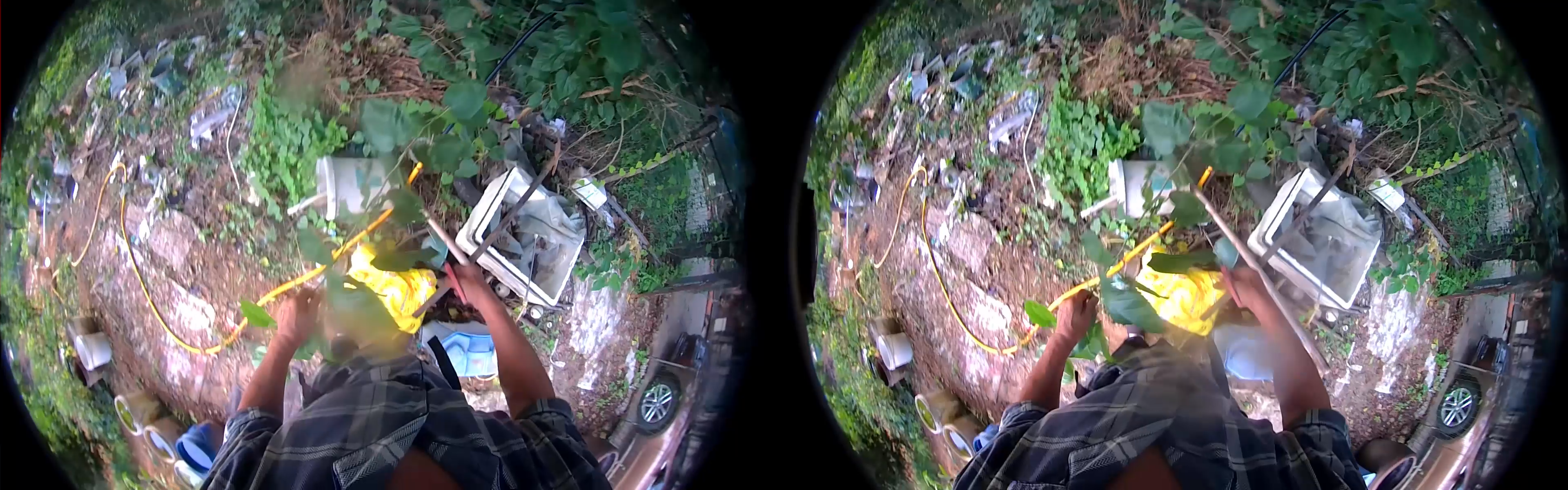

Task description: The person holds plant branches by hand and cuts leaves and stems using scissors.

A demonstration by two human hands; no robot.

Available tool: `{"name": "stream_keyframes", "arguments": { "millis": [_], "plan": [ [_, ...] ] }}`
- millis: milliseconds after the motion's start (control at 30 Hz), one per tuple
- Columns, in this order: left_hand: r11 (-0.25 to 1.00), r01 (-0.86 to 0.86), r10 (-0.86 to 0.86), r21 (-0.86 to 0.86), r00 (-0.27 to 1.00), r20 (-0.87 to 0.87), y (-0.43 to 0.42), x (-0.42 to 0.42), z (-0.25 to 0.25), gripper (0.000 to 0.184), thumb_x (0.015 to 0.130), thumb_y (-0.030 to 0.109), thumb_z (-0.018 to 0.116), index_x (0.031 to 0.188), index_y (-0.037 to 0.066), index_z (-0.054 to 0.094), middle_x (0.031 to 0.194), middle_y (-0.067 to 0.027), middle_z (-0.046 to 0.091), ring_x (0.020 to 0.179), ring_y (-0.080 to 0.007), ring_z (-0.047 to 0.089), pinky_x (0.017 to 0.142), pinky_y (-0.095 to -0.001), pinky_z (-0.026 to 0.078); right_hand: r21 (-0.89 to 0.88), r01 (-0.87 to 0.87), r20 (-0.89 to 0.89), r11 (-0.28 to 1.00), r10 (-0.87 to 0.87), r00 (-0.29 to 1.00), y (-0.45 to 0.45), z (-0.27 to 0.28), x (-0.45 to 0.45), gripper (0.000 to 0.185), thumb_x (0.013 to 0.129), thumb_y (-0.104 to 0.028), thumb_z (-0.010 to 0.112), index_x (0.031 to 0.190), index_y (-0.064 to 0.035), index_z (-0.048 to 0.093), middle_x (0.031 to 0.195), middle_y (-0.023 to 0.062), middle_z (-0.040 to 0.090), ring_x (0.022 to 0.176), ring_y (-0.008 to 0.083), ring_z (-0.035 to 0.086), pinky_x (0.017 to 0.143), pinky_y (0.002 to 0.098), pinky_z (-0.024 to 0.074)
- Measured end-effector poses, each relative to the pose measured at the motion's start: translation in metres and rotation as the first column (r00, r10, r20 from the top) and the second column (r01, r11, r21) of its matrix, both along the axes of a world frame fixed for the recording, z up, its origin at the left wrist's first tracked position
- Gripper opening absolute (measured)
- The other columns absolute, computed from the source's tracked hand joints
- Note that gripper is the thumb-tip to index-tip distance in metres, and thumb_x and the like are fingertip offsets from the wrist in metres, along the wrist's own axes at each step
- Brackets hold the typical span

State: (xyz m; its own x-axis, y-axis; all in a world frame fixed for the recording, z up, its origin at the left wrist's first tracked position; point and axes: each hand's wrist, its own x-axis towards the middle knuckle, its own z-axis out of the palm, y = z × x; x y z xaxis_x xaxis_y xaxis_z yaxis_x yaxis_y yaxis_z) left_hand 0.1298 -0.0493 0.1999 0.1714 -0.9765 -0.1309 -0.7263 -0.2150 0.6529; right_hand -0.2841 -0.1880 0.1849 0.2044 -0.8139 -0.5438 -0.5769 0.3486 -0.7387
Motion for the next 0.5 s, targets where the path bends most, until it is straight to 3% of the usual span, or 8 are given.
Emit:
{"name": "stream_keyframes", "arguments": {
  "millis": [33, 67, 133, 200, 267, 300, 433, 500],
  "plan": [
    [0.924, 0.283, -0.232, -0.257, 0.950, 0.211, 0.010, 0.006, -0.012, 0.025, 0.093, 0.025, 0.056, 0.090, 0.002, 0.064, 0.072, -0.0186, 0.062, 0.071, -0.0354, 0.064, 0.064, -0.0457, 0.048, -0.028, -0.149, -0.164, 0.988, 0.142, 0.976, -0.018, 0.014, 0.017, 0.038, 0.083, -0.042, 0.071, 0.077, -0.0042, 0.069, 0.064, 0.0111, 0.062, 0.062, 0.0236, 0.060, 0.062, 0.0372, 0.0447],
    [0.992, 0.066, -0.079, -0.112, 0.990, -0.119, 0.006, -0.001, 0.016, 0.022, 0.093, 0.021, 0.057, 0.093, 0.001, 0.065, 0.072, -0.0175, 0.063, 0.068, -0.0347, 0.064, 0.063, -0.0433, 0.049, -0.050, -0.279, -0.177, 0.959, 0.267, 0.947, -0.020, 0.048, 0.043, 0.043, 0.081, -0.044, 0.073, 0.076, -0.0018, 0.067, 0.064, 0.0131, 0.062, 0.063, 0.0247, 0.060, 0.062, 0.0380, 0.0449],
    [0.986, 0.055, -0.070, -0.160, 0.993, -0.094, 0.013, 0.000, 0.020, 0.021, 0.093, 0.020, 0.057, 0.096, 0.002, 0.066, 0.072, -0.0182, 0.063, 0.064, -0.0357, 0.062, 0.062, -0.0402, 0.049, -0.069, -0.253, -0.205, 0.965, 0.234, 0.950, -0.021, 0.067, 0.076, 0.049, 0.078, -0.049, 0.074, 0.075, -0.0005, 0.067, 0.064, 0.0142, 0.061, 0.063, 0.0261, 0.060, 0.061, 0.0393, 0.0443],
    [0.990, -0.133, 0.141, 0.049, 0.921, -0.363, 0.015, 0.001, 0.022, 0.020, 0.092, 0.015, 0.056, 0.092, -0.001, 0.068, 0.069, -0.0105, 0.065, 0.060, -0.0165, 0.061, 0.060, -0.0314, 0.048, -0.161, -0.293, -0.081, 0.942, 0.283, 0.956, -0.015, 0.063, 0.093, 0.060, 0.089, -0.057, 0.060, 0.077, 0.0011, 0.066, 0.067, 0.0174, 0.063, 0.063, 0.0287, 0.059, 0.061, 0.0392, 0.0439],
    [0.969, -0.115, 0.225, 0.217, 0.770, -0.597, 0.017, 0.013, 0.015, 0.020, 0.092, 0.013, 0.058, 0.091, -0.003, 0.068, 0.074, -0.0049, 0.066, 0.065, -0.0097, 0.058, 0.061, -0.0273, 0.048, -0.138, -0.338, -0.117, 0.931, 0.323, 0.939, 0.002, 0.048, 0.105, 0.067, 0.093, -0.060, 0.050, 0.077, 0.0026, 0.065, 0.070, 0.0193, 0.065, 0.063, 0.0249, 0.058, 0.062, 0.0386, 0.0445],
    [0.967, -0.064, 0.198, 0.248, 0.803, -0.562, 0.018, 0.021, 0.008, 0.020, 0.091, 0.014, 0.059, 0.092, -0.004, 0.069, 0.078, -0.0042, 0.068, 0.067, -0.0110, 0.060, 0.063, -0.0266, 0.048, -0.145, -0.301, 0.107, 0.943, 0.318, 0.942, 0.018, 0.074, 0.120, 0.069, 0.094, -0.061, 0.049, 0.074, 0.0036, 0.062, 0.066, 0.0174, 0.062, 0.064, 0.0185, 0.055, 0.062, 0.0373, 0.0445],
    [0.987, -0.065, 0.099, 0.148, 0.965, -0.242, -0.004, 0.018, 0.059, 0.018, 0.084, 0.021, 0.071, 0.089, 0.004, 0.073, 0.075, -0.0085, 0.069, 0.069, -0.0142, 0.064, 0.068, -0.0308, 0.051, -0.039, -0.380, 0.339, 0.924, 0.370, 0.865, 0.053, 0.132, 0.129, 0.038, 0.076, -0.035, 0.071, 0.082, 0.0012, 0.060, 0.070, 0.0040, 0.054, 0.067, 0.0127, 0.049, 0.061, 0.0316, 0.0413],
    [0.986, -0.076, 0.146, 0.147, 0.814, -0.562, -0.009, 0.017, 0.048, 0.015, 0.089, 0.014, 0.067, 0.091, -0.001, 0.070, 0.078, -0.0043, 0.069, 0.070, -0.0101, 0.061, 0.067, -0.0274, 0.048, -0.034, -0.405, 0.339, 0.914, 0.392, 0.855, 0.064, 0.152, 0.130, 0.038, 0.065, -0.029, 0.074, 0.084, 0.0014, 0.061, 0.069, 0.0045, 0.051, 0.064, 0.0139, 0.047, 0.059, 0.0314, 0.0393]
  ]
}}
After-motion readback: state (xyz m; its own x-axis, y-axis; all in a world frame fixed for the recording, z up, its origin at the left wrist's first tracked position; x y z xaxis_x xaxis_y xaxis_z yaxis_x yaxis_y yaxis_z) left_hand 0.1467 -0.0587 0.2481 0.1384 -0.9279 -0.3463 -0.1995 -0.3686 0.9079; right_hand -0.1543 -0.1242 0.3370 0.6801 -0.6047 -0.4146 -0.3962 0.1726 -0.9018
